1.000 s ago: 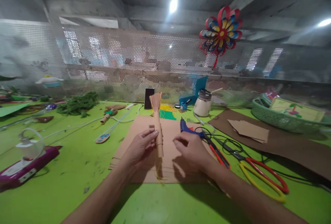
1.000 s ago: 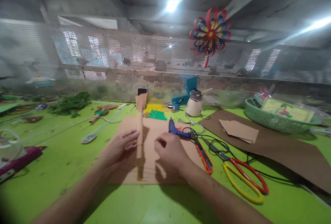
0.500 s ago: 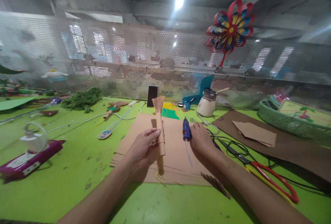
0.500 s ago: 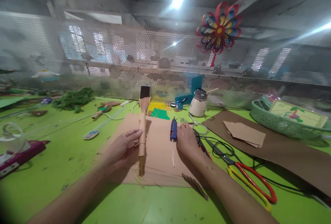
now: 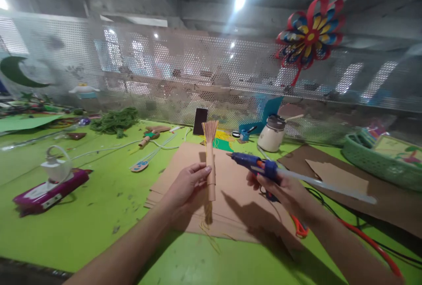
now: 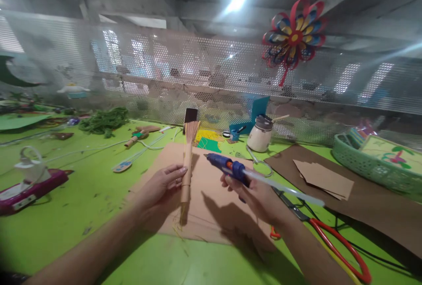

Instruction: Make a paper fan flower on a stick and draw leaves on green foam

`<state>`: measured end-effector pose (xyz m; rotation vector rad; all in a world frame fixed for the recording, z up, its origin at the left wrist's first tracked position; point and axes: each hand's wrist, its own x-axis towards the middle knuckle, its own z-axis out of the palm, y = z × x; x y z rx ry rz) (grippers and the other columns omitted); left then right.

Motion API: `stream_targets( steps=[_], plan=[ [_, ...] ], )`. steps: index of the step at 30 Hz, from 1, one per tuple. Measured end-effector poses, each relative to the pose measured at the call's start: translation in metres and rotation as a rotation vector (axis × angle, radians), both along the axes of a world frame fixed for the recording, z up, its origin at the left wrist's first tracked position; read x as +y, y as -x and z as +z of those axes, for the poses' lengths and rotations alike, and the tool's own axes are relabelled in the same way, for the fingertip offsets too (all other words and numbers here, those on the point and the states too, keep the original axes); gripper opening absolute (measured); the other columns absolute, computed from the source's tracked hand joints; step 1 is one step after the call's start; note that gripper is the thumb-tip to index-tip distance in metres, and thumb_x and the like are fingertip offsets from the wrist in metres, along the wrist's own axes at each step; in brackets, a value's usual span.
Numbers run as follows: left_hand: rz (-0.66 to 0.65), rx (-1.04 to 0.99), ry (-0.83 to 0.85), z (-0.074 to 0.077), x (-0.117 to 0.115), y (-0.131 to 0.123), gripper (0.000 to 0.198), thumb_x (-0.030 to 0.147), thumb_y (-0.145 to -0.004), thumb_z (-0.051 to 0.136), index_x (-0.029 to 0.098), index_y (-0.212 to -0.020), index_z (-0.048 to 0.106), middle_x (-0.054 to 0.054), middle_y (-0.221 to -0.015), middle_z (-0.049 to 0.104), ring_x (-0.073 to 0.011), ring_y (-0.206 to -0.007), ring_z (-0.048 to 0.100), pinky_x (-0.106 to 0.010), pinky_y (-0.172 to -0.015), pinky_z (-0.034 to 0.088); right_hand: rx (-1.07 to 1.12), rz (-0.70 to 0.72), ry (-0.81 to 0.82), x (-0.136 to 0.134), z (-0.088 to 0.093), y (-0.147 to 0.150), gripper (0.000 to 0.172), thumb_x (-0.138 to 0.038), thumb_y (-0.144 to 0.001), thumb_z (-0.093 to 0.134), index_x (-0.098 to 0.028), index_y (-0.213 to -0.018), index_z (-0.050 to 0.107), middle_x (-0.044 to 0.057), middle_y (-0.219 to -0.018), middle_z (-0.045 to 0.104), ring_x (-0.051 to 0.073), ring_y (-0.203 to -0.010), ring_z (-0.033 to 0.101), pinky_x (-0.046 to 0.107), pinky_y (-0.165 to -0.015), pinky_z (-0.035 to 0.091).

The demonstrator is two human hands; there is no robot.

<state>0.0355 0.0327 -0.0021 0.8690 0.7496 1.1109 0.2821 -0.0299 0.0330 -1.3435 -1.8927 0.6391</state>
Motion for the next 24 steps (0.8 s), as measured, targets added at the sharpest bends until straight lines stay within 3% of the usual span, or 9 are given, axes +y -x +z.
stream_targets(
  steps=[3, 9, 19, 24],
  plan=[
    [-0.002, 0.009, 0.005, 0.0, -0.004, -0.003, 0.02, 0.019, -0.07, 0.081, 0.013, -0.086, 0.071, -0.004, -0.078, 0.068, -0.0116, -0.069, 0.061, -0.019, -0.066, 0.049, 0.175, 0.082, 0.13, -0.017, -0.001, 0.006, 0.04, -0.051, -0.094, 0.046, -0.017, -0.1, 0.065, 0.009, -0.09, 0.069, 0.02, -0.085, 0.065, 0.031, -0.075, 0.051],
    [-0.016, 0.041, -0.002, 0.005, -0.01, -0.006, 0.018, 0.019, -0.07, 0.081, 0.014, -0.085, 0.073, -0.005, -0.081, 0.069, -0.0124, -0.072, 0.061, -0.02, -0.068, 0.049, 0.224, 0.032, 0.202, -0.024, -0.013, 0.014, 0.045, -0.057, -0.091, 0.048, -0.017, -0.098, 0.067, 0.008, -0.088, 0.067, 0.02, -0.082, 0.063, 0.032, -0.073, 0.051],
    [-0.055, 0.075, 0.01, 0.005, -0.015, -0.005, 0.026, 0.025, -0.075, 0.079, 0.015, -0.098, 0.073, -0.007, -0.099, 0.07, -0.0143, -0.085, 0.061, -0.022, -0.077, 0.048, 0.127, -0.073, 0.212, -0.028, -0.022, 0.009, 0.048, -0.061, -0.09, 0.046, -0.02, -0.092, 0.07, 0.008, -0.087, 0.068, 0.024, -0.084, 0.063, 0.034, -0.075, 0.05],
    [-0.061, 0.062, 0.005, 0.006, -0.015, -0.004, 0.025, 0.026, -0.073, 0.08, 0.016, -0.095, 0.073, -0.008, -0.096, 0.071, -0.0172, -0.086, 0.062, -0.027, -0.08, 0.049, 0.118, -0.084, 0.209, -0.032, -0.02, 0.014, 0.047, -0.061, -0.09, 0.045, -0.019, -0.087, 0.068, 0.007, -0.083, 0.065, 0.02, -0.072, 0.058, 0.028, -0.059, 0.045]
  ],
)
